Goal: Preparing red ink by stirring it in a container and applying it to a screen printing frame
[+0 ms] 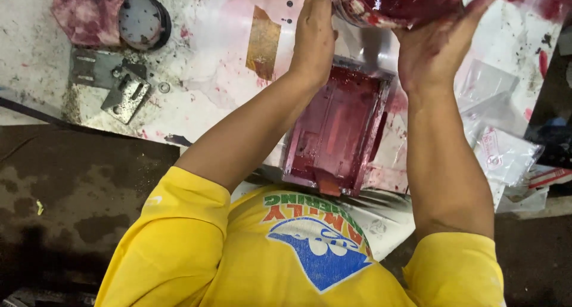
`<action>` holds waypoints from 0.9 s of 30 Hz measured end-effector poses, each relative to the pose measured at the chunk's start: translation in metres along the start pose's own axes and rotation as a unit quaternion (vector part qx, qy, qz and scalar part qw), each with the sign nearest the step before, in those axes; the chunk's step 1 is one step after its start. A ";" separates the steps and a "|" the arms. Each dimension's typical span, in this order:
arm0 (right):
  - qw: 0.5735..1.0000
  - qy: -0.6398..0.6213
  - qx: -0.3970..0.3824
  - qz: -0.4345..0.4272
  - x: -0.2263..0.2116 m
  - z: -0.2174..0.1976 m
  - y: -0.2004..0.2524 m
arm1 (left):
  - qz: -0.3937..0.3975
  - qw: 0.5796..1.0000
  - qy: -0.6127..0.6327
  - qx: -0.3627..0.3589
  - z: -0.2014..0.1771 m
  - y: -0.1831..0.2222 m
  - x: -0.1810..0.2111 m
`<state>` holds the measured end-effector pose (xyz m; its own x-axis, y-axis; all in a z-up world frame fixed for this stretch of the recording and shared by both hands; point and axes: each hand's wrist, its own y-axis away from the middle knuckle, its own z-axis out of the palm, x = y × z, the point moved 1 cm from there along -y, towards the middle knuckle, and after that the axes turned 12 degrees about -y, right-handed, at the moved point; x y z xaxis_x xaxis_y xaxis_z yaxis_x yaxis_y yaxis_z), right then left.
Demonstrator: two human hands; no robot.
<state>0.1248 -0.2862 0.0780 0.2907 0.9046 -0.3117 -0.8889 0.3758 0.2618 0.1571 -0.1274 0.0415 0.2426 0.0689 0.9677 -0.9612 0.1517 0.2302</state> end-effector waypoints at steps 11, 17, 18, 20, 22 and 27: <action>0.944 -0.198 -0.243 0.105 -0.029 -0.086 0.107 | -0.029 0.980 0.194 0.013 -0.028 0.094 0.021; 0.973 0.071 -0.217 -0.034 0.009 -0.059 0.191 | -0.034 0.930 0.343 -0.126 -0.056 0.139 -0.025; 0.976 0.060 -0.209 -0.007 0.006 -0.069 0.196 | -0.052 0.919 0.364 -0.144 -0.060 0.144 -0.036; 0.971 -0.019 -0.234 0.040 0.015 -0.059 0.218 | -0.122 0.894 0.402 -0.155 -0.061 0.168 -0.035; 0.959 -0.095 -0.254 0.084 0.020 -0.049 0.233 | -0.196 0.862 0.437 -0.167 -0.062 0.184 -0.038; 0.991 0.097 -0.088 -0.034 0.007 -0.146 0.225 | -0.216 0.815 0.487 -0.228 -0.065 0.200 -0.046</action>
<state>-0.1248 -0.2245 0.0016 0.2940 0.8163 -0.4972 -0.9223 0.3788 0.0765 -0.0378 -0.0361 0.0367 0.7485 0.6274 0.2148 -0.6631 0.7053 0.2507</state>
